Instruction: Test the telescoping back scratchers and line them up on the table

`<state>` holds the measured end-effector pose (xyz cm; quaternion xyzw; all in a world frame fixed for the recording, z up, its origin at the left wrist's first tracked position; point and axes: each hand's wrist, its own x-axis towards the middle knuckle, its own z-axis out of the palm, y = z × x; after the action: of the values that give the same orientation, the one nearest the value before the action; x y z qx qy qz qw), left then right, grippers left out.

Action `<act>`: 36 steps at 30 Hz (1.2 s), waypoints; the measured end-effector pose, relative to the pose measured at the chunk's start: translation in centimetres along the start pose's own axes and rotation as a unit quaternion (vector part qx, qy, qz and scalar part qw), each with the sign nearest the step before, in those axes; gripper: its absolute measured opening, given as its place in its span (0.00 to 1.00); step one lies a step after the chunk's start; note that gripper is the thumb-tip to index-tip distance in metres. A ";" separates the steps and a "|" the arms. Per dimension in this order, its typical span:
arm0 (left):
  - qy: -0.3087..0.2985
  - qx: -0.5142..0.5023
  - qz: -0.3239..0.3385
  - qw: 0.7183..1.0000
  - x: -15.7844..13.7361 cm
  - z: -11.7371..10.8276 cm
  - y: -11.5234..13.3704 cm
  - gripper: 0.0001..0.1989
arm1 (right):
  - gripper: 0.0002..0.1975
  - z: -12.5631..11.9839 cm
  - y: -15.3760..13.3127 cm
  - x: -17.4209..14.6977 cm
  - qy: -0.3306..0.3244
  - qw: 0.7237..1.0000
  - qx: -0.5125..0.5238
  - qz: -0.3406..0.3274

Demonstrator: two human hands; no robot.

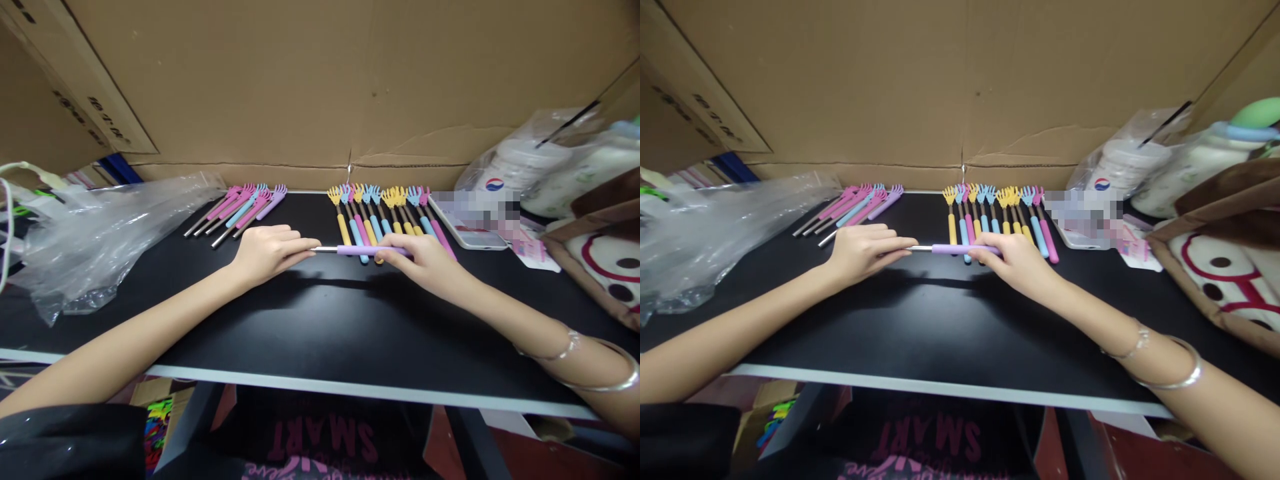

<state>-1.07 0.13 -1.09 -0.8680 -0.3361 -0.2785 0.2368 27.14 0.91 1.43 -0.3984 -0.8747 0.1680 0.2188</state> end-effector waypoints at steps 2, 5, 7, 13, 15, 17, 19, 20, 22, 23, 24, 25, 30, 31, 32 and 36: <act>-0.019 -0.042 -0.029 0.999 -0.1 0.3 0.1 0.15 | 0.16 0.1 0.1 -0.1 0.014 0.999 -0.037 0.001; -0.064 -0.119 -0.088 0.987 -0.3 0.7 0.3 0.15 | 0.16 0.2 0.2 -0.3 0.040 0.993 -0.112 -0.012; -0.100 -0.192 -0.125 0.968 -0.3 0.8 0.4 0.14 | 0.17 0.2 0.1 -0.5 0.068 0.981 -0.175 -0.041; -0.201 -0.401 -0.193 0.872 0.5 0.0 1.0 0.15 | 0.17 -0.6 -0.4 -0.8 0.150 0.924 -0.318 -0.151; -0.209 -0.426 -0.198 0.858 0.7 -0.1 1.1 0.16 | 0.16 -0.8 -0.2 -0.7 0.181 0.906 -0.334 -0.185; -0.209 -0.428 -0.204 0.855 0.7 -0.1 1.1 0.16 | 0.15 -0.8 0.0 -0.5 0.203 0.895 -0.337 -0.211; -0.199 -0.399 -0.206 0.871 0.6 0.0 1.1 0.16 | 0.14 -0.6 0.3 -0.4 0.204 0.896 -0.333 -0.214; -0.187 -0.372 -0.204 0.886 0.5 0.1 1.0 0.16 | 0.14 -0.5 0.5 -0.4 0.199 0.899 -0.327 -0.211; -0.155 -0.306 -0.189 0.920 0.3 0.3 0.9 0.15 | 0.14 -0.2 0.8 -0.3 0.188 0.910 -0.311 -0.201; -0.140 -0.274 -0.179 0.935 0.2 0.4 0.8 0.15 | 0.15 -0.1 0.9 -0.3 0.180 0.916 -0.304 -0.193; -0.126 -0.246 -0.167 0.946 0.1 0.4 0.8 0.14 | 0.15 0.1 1.0 -0.3 0.169 0.922 -0.297 -0.183; -0.116 -0.223 -0.157 0.955 0.1 0.5 0.8 0.14 | 0.16 0.2 1.1 -0.3 0.155 0.928 -0.291 -0.171; -0.075 -0.138 -0.115 0.981 0.0 0.6 0.8 0.14 | 0.18 0.5 1.4 -0.3 0.099 0.954 -0.251 -0.128; -0.064 -0.124 -0.105 0.985 -0.1 0.6 0.8 0.14 | 0.18 0.5 1.5 -0.3 0.092 0.959 -0.239 -0.121; -0.053 -0.110 -0.096 0.988 -0.1 0.6 0.8 0.14 | 0.18 0.5 1.5 -0.2 0.084 0.964 -0.225 -0.113; -0.026 -0.077 -0.065 0.995 -0.1 0.5 0.7 0.13 | 0.17 0.3 1.3 -0.1 0.043 0.984 -0.155 -0.075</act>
<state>-0.45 -0.10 -1.72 -0.8671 -0.3754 -0.2954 0.1414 27.85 1.58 0.59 -0.3676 -0.9074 -0.0042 0.2036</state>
